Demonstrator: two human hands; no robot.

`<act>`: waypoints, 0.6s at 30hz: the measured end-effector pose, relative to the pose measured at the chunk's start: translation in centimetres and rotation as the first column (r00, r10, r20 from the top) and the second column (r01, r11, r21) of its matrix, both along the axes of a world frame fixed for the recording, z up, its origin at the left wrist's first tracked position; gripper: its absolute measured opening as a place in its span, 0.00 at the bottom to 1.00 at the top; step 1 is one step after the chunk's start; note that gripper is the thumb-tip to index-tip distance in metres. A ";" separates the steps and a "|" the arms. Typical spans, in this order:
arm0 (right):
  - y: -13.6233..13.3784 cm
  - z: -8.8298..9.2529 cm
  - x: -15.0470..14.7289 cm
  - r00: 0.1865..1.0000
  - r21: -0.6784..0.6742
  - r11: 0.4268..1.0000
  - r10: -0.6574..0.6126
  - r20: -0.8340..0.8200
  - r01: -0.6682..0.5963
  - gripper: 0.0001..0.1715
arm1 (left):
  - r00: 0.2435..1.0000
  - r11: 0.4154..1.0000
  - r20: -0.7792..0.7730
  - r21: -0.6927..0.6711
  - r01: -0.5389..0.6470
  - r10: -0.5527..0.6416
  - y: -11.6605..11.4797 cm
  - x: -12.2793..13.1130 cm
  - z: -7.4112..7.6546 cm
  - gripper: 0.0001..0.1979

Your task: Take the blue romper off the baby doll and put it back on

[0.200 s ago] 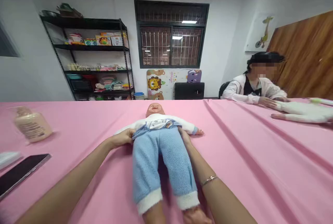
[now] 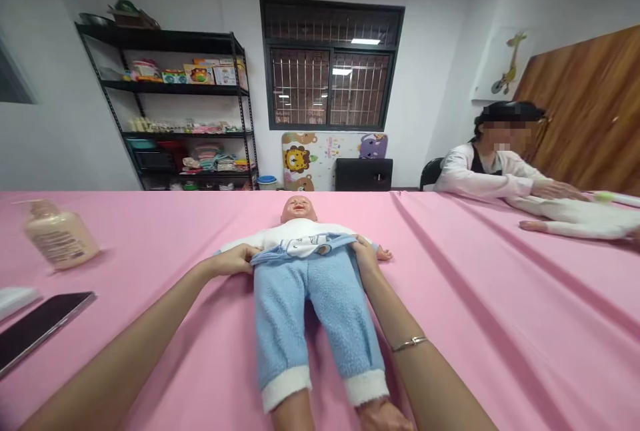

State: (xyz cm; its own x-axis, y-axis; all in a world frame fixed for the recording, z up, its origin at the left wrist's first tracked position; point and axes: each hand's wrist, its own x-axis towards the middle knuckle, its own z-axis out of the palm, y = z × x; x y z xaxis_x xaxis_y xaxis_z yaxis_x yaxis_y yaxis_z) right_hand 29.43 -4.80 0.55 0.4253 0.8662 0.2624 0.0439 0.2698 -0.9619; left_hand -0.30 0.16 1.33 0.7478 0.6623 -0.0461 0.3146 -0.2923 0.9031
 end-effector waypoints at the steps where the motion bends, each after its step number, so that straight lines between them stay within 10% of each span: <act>1: 0.0 -0.1 0.1 0.999 -0.020 0.999 0.033 0.000 -0.033 0.18 | 0.999 1.000 0.025 -0.010 -0.022 0.023 -0.1 -0.1 0.4 0.05; 10: -0.5 0.0 -1.2 0.973 -0.095 0.974 0.215 0.080 -0.207 0.16 | 0.879 0.951 0.366 -0.086 -0.296 0.307 -1.8 2.7 1.8 0.12; 15: 1.7 1.5 -1.0 0.969 -0.168 0.969 0.206 0.138 -0.182 0.15 | 0.614 0.806 0.524 -0.341 -0.484 0.590 -1.5 4.3 0.8 0.11; 18: 3.5 2.1 -0.8 0.960 -0.249 0.954 0.217 0.178 -0.169 0.12 | 0.542 0.689 0.454 -0.274 -0.671 0.707 -0.9 4.2 -0.5 0.08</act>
